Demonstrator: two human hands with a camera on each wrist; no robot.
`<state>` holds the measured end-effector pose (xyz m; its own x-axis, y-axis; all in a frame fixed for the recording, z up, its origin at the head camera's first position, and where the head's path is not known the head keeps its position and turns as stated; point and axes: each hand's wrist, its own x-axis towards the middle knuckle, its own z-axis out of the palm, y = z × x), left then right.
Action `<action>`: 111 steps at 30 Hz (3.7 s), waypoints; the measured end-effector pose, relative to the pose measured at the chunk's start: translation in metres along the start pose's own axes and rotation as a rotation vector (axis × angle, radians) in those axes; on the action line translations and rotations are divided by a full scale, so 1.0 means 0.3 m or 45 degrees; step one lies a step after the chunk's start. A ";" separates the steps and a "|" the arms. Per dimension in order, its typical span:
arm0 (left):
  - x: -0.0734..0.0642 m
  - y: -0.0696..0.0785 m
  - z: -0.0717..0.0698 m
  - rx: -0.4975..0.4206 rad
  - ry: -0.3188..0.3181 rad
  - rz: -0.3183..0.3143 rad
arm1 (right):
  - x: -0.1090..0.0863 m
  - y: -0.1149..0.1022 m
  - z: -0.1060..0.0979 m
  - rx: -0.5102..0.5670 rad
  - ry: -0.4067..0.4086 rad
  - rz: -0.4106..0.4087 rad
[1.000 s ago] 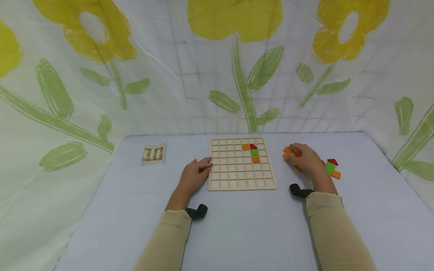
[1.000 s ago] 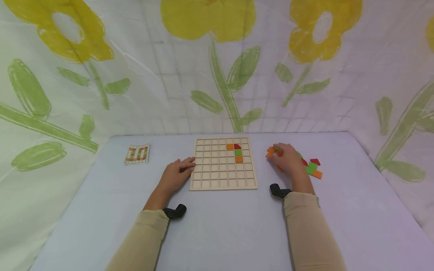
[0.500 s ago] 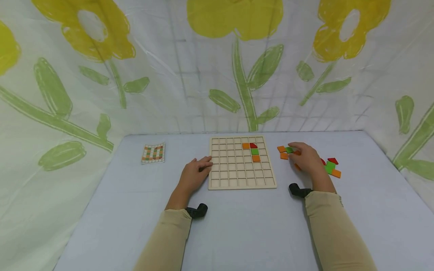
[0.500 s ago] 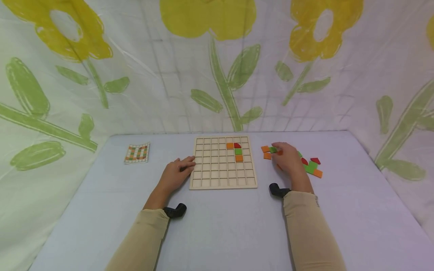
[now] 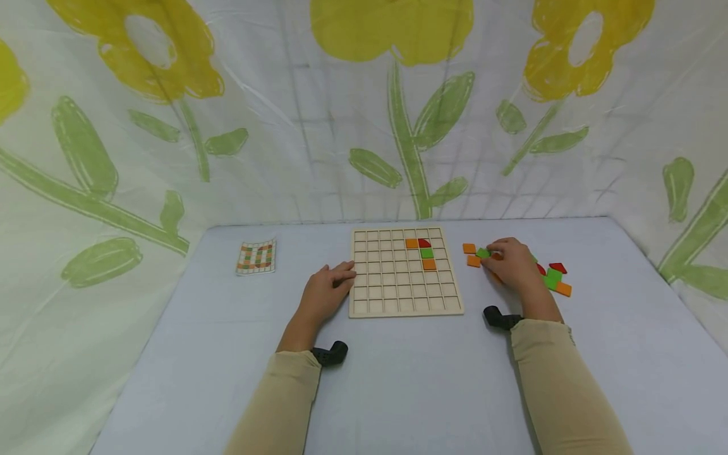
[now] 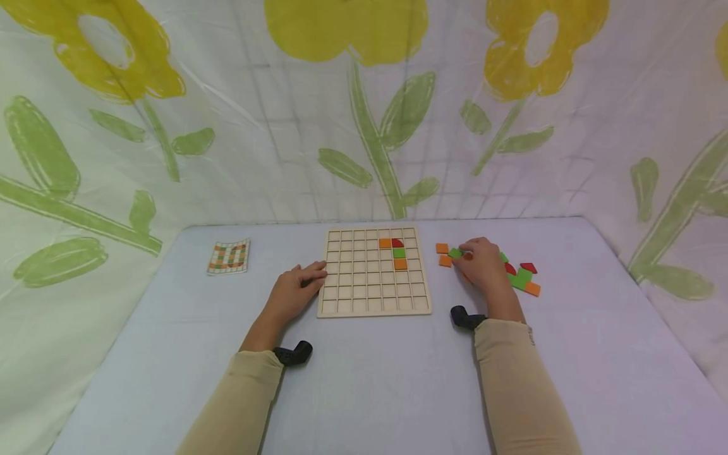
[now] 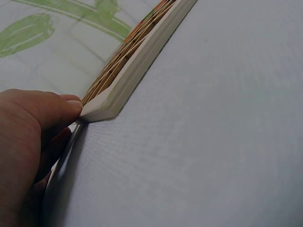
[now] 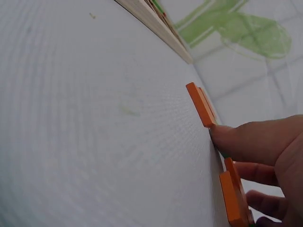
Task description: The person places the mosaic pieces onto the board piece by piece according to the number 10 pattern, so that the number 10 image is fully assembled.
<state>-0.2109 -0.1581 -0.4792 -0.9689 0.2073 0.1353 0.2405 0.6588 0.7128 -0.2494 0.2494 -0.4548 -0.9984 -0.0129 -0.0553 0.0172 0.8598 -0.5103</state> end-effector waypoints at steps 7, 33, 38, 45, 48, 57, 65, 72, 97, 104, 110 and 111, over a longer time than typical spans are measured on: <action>-0.004 0.001 -0.005 0.016 0.002 0.003 | -0.004 -0.007 0.001 -0.026 0.042 -0.041; 0.001 0.006 0.002 0.007 0.006 -0.022 | -0.057 -0.260 0.076 0.066 -0.387 -0.343; 0.002 0.008 0.001 0.017 0.003 -0.023 | -0.059 -0.271 0.081 0.066 -0.379 -0.359; -0.001 0.012 0.000 0.001 0.008 -0.022 | -0.057 -0.247 0.043 0.077 -0.312 -0.281; 0.000 0.010 -0.001 -0.006 0.004 -0.019 | -0.051 -0.204 0.012 0.063 -0.245 -0.219; 0.004 0.006 -0.001 -0.014 -0.012 -0.017 | -0.045 -0.055 -0.071 0.074 -0.142 0.076; 0.002 0.002 0.003 -0.016 0.002 -0.004 | -0.045 -0.010 -0.080 0.066 -0.158 0.120; 0.001 0.002 0.002 -0.019 0.006 0.004 | -0.050 -0.013 -0.067 0.094 -0.140 0.104; -0.002 0.014 -0.006 -0.034 0.007 0.009 | -0.068 0.048 -0.118 0.097 -0.074 0.216; 0.001 0.005 -0.001 -0.030 0.012 0.021 | -0.066 0.052 -0.113 0.176 -0.095 0.204; 0.001 0.003 -0.001 -0.027 0.016 0.033 | -0.054 0.045 -0.097 0.172 -0.078 0.172; 0.001 0.003 -0.001 -0.027 0.017 0.035 | -0.053 0.045 -0.096 0.167 -0.075 0.172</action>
<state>-0.2110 -0.1577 -0.4782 -0.9626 0.2155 0.1640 0.2660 0.6377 0.7229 -0.2348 0.2759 -0.4362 -0.9816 0.0650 -0.1794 0.1618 0.7817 -0.6022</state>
